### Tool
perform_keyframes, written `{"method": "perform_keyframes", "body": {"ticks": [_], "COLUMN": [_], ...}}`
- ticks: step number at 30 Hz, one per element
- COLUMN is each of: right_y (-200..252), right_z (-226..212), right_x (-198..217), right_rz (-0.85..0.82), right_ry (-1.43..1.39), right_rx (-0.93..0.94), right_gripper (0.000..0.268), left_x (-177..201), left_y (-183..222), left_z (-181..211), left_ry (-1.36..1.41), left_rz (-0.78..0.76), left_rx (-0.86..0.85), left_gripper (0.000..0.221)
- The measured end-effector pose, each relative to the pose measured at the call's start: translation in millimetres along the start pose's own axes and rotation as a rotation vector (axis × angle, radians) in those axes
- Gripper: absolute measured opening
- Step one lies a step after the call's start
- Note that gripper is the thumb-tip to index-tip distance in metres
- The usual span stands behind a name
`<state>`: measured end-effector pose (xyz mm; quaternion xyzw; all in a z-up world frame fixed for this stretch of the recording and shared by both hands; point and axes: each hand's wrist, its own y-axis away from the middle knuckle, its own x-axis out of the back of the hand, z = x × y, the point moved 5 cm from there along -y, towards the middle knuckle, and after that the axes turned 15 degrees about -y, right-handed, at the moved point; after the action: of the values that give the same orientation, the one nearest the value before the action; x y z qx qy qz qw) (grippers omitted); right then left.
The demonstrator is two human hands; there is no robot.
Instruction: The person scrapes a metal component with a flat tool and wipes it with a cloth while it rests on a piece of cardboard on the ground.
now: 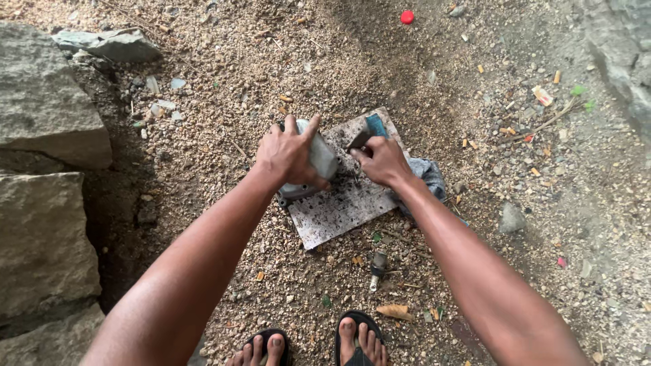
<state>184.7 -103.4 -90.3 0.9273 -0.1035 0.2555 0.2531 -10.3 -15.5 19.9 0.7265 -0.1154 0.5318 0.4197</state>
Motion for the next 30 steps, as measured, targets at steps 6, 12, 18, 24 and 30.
{"method": "perform_keyframes", "body": {"ticks": [6, 12, 18, 24, 30], "right_y": [7, 43, 50, 39, 24], "right_z": [1, -15, -16, -8, 1], "right_x": [0, -1, -18, -14, -13], "right_rz": [-0.115, -0.2, -0.139, -0.111, -0.049], "right_ry": [-0.616, -1.117, -0.525, -0.124, 0.184], "right_rx": [0.225, -0.278, -0.346, -0.318, 0.057], "right_gripper": [0.042, 0.032, 0.061, 0.032, 0.033], "left_x": [-2, -4, -6, -8, -7], "left_y": [-1, -2, -3, -6, -5], "left_z": [-1, -1, -2, -2, -3], "left_ry": [-0.029, -0.03, -0.045, -0.058, -0.063], "left_rz": [-0.009, -0.01, -0.013, -0.006, 0.004], "left_rx": [-0.001, 0.001, -0.004, 0.002, -0.005], "left_gripper": [0.143, 0.146, 0.147, 0.146, 0.145]}}
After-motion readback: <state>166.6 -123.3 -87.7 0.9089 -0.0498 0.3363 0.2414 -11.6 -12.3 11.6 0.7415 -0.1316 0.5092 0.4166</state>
